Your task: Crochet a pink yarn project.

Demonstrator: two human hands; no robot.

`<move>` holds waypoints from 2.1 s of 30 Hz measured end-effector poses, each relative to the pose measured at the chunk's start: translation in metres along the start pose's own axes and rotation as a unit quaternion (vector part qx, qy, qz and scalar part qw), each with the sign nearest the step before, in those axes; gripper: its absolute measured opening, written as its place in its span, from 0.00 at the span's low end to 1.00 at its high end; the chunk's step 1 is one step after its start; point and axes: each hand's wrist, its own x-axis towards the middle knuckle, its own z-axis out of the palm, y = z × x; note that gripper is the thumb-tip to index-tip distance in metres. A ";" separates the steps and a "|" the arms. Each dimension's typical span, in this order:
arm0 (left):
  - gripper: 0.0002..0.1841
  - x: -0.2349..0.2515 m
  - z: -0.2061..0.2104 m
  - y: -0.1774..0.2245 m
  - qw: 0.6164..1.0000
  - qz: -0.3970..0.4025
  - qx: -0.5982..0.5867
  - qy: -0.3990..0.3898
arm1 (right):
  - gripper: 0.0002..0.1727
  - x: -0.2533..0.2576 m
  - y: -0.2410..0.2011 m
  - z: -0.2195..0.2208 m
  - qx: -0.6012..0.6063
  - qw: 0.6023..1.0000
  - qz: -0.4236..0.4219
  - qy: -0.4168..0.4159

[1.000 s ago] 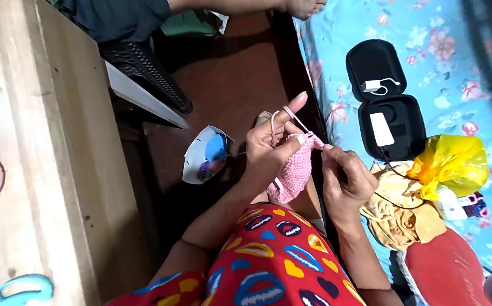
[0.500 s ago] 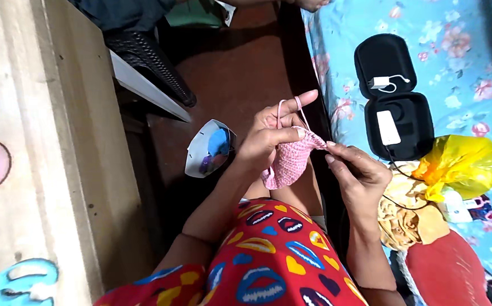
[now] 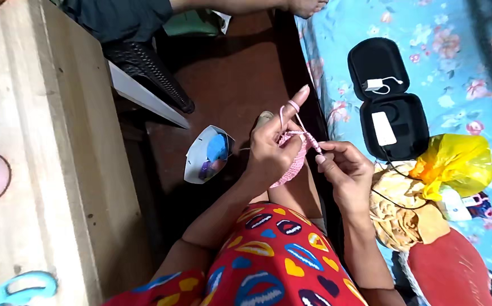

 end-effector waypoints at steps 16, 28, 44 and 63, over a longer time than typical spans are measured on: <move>0.33 -0.004 0.010 -0.001 0.989 -0.014 -0.145 0.037 | 0.06 -0.003 0.008 0.009 -0.161 0.961 -0.201 0.105; 0.31 0.011 -0.010 -0.003 0.965 -0.144 -0.216 -0.048 | 0.10 -0.005 0.011 -0.010 -0.287 0.916 -0.273 0.064; 0.40 0.008 -0.004 -0.001 0.981 -0.130 -0.125 -0.075 | 0.14 -0.007 0.008 -0.019 -0.016 0.999 -0.031 0.004; 0.28 -0.014 0.020 0.000 0.996 -0.002 -0.090 -0.003 | 0.08 -0.009 0.004 0.003 -0.032 0.986 -0.126 0.100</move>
